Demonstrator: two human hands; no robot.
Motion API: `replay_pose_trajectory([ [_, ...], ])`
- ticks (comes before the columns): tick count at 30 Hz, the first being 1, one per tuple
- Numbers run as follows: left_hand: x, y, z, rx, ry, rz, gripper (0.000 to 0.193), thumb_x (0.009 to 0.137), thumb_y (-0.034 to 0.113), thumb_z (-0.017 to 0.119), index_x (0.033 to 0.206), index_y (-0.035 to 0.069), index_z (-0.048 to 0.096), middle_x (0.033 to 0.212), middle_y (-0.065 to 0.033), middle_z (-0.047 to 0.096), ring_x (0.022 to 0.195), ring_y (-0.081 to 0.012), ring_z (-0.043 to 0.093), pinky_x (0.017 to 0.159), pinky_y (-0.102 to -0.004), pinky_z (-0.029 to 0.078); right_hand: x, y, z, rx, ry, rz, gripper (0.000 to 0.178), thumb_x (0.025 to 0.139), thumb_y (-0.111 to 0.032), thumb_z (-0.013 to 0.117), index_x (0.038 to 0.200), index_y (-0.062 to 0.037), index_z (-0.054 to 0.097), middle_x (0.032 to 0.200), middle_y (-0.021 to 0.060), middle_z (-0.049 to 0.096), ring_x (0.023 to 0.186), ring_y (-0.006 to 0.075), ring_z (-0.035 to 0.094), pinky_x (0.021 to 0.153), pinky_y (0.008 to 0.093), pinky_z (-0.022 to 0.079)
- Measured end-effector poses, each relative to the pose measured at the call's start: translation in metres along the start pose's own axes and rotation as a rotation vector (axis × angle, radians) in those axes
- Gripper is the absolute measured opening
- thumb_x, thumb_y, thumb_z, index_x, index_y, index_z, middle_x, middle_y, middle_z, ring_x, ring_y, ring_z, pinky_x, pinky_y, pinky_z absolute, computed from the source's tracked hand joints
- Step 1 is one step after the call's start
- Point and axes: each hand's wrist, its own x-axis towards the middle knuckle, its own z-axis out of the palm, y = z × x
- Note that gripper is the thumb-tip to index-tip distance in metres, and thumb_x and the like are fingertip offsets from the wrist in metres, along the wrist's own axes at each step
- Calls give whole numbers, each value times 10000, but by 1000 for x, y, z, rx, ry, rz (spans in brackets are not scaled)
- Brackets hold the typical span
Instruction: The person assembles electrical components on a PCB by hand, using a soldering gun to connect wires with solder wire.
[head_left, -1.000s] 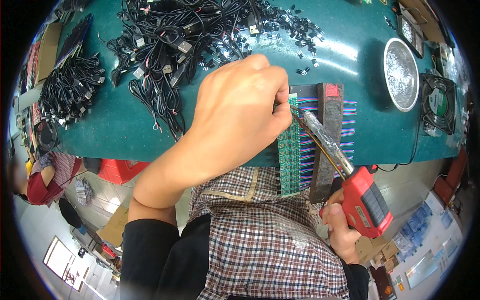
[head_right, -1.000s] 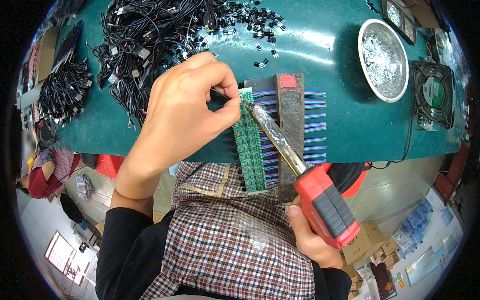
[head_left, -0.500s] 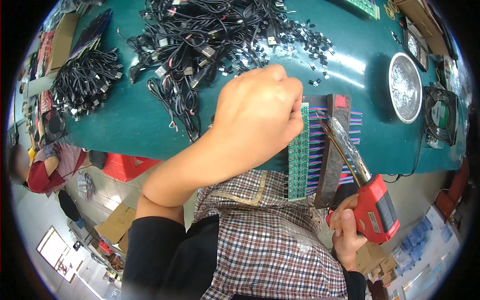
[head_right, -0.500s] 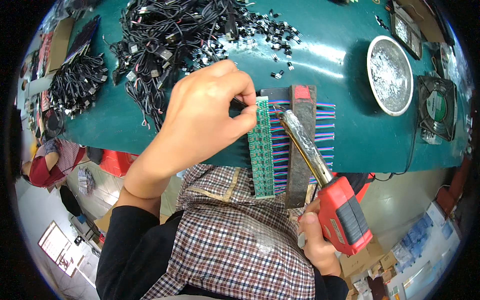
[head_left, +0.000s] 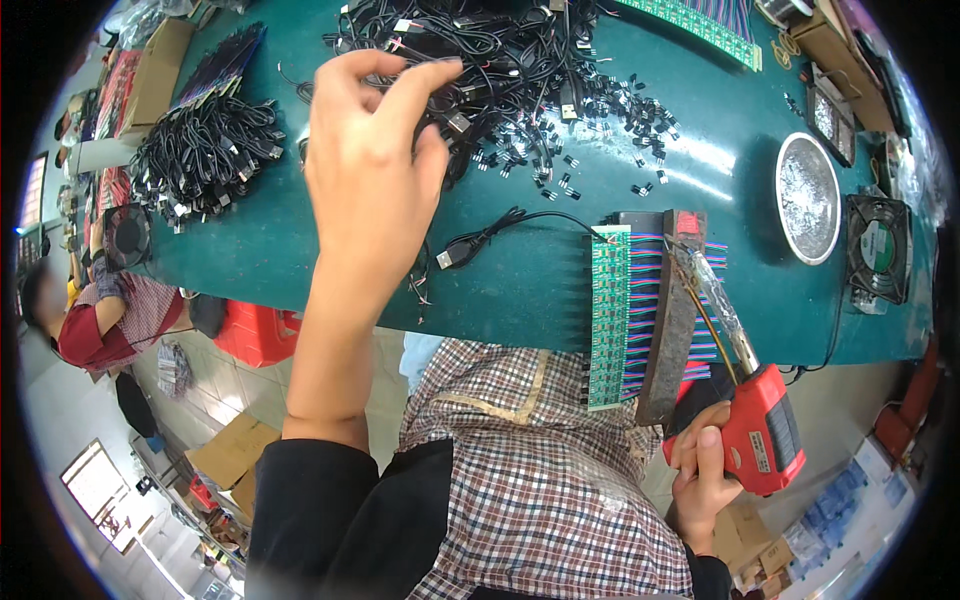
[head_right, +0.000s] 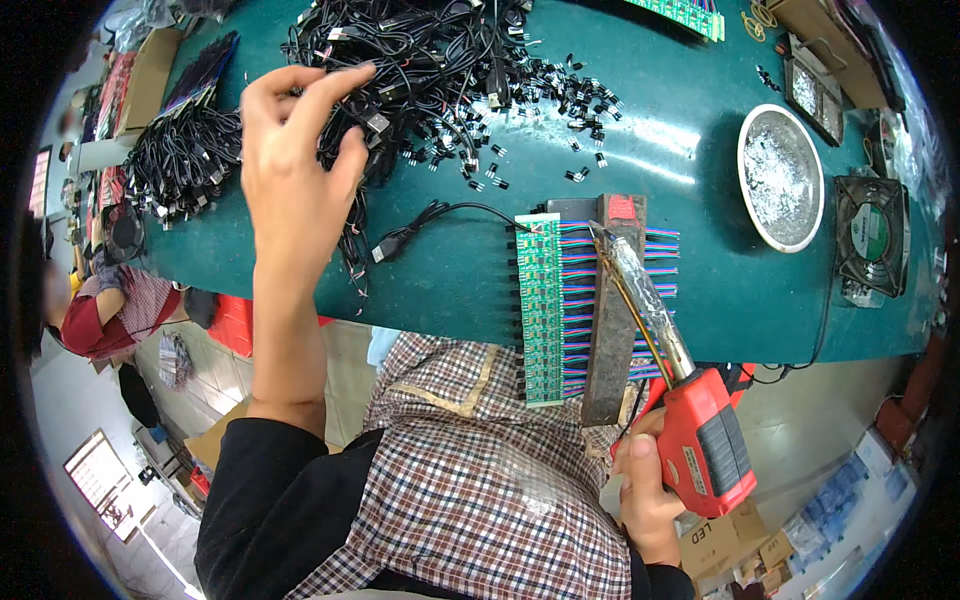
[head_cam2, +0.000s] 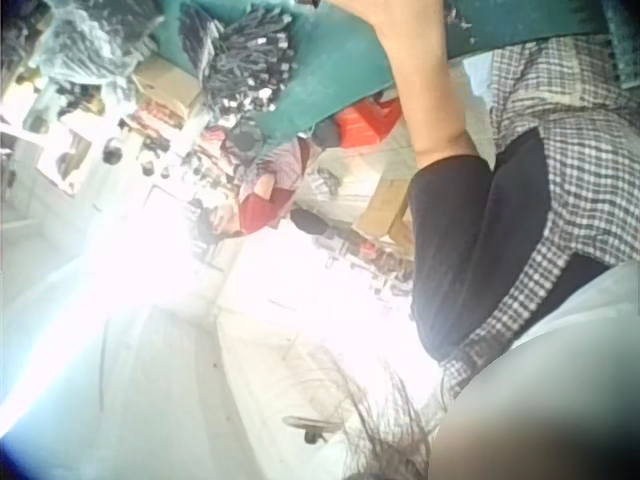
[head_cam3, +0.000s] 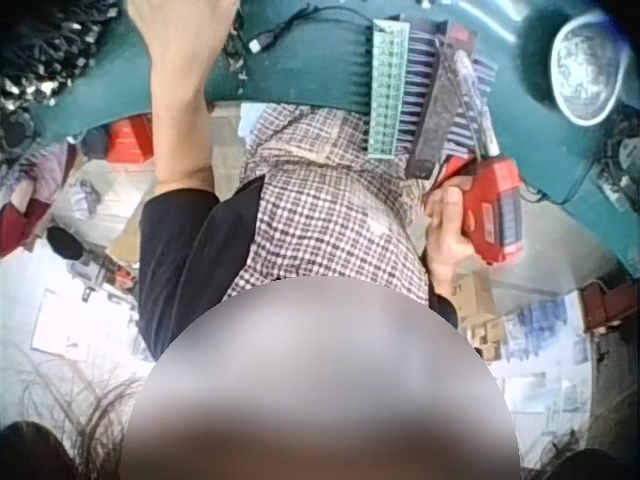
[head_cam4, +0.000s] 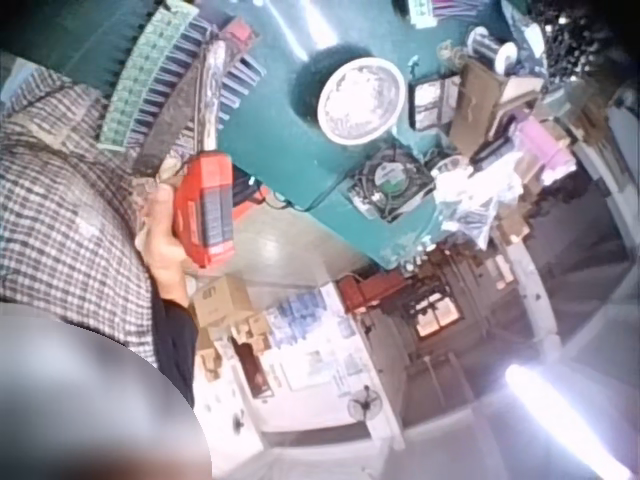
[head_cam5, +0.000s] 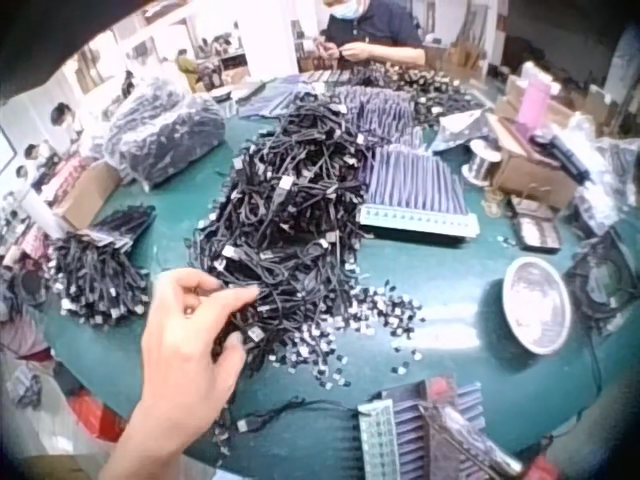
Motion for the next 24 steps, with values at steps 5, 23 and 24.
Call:
replay_pose_trajectory([
  [5, 3, -7, -14, -644, 152, -189, 229, 859, -4, 730, 1071, 44, 659, 1164, -93, 652, 843, -155, 677, 760, -284, 547, -1, 6, -7, -6, -33, -50, 180, 961, -128, 612, 1047, 3, 523, 799, 68, 548, 466, 54, 346, 435, 249, 345],
  [23, -41, 66, 3, -557, -267, -65, 133, 818, 33, 789, 936, 38, 728, 861, -45, 605, 727, -144, 583, 671, -261, 485, 18, -5, 3, 40, 70, -185, 156, 970, -126, 600, 928, -3, 512, 731, 56, 511, 450, 60, 362, 417, 242, 352],
  [24, -39, 70, 10, -467, -247, -56, 142, 808, 99, 809, 905, 48, 719, 843, -60, 587, 726, -195, 586, 653, -311, 486, 18, -4, 2, 43, 70, -187, 156, 970, -126, 600, 928, -3, 512, 731, 56, 511, 450, 60, 362, 417, 242, 352],
])
